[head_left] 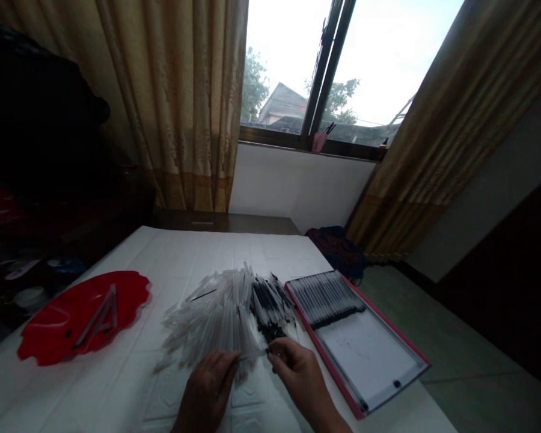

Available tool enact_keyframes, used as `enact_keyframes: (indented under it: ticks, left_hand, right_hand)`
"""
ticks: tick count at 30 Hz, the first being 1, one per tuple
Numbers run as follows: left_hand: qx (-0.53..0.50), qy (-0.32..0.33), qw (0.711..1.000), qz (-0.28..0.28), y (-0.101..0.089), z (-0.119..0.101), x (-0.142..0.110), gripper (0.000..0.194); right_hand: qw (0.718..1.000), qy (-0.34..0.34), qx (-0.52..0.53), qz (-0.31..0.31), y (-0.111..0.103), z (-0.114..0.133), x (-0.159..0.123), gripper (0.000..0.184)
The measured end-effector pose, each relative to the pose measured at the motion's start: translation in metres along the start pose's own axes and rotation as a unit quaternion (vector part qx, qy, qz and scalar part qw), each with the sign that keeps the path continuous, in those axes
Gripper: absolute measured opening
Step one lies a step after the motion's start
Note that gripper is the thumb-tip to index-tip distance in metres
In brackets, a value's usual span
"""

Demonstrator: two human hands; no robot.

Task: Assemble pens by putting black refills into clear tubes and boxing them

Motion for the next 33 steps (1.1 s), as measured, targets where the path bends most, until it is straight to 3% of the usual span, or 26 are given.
enact_keyframes:
  ticks: [6, 14, 22, 29, 33]
  left_hand:
    - [-0.003, -0.008, 1.000, 0.003, 0.000, 0.000, 0.001, 0.027]
    - [0.004, 0.006, 1.000, -0.014, -0.002, -0.001, 0.000, 0.027]
    - [-0.010, 0.001, 1.000, 0.012, 0.001, 0.000, -0.002, 0.027]
    - [-0.033, -0.003, 0.999, 0.027, 0.003, 0.001, -0.001, 0.027]
    - [-0.037, 0.008, 0.999, 0.020, 0.000, -0.003, 0.002, 0.029]
  right_hand:
    - [0.995, -0.060, -0.083, -0.005, -0.007, 0.025, -0.003, 0.011]
    - [0.990, -0.088, -0.107, 0.001, -0.008, 0.032, -0.003, 0.011]
    - [0.972, -0.150, -0.170, 0.064, 0.000, 0.043, -0.005, 0.019]
    - [0.964, -0.127, -0.204, 0.110, -0.001, 0.038, -0.001, 0.015]
    - [0.966, -0.112, -0.199, 0.125, 0.004, 0.028, 0.001, 0.028]
Point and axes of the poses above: each hand's wrist, its own x-axis towards the middle knuckle, its own y-axis out of the palm, z = x × y, the point moved 7 cm from there along x, towards the middle knuckle, and after that the axes turned 4 degrees about x, right-handed, at the moved point
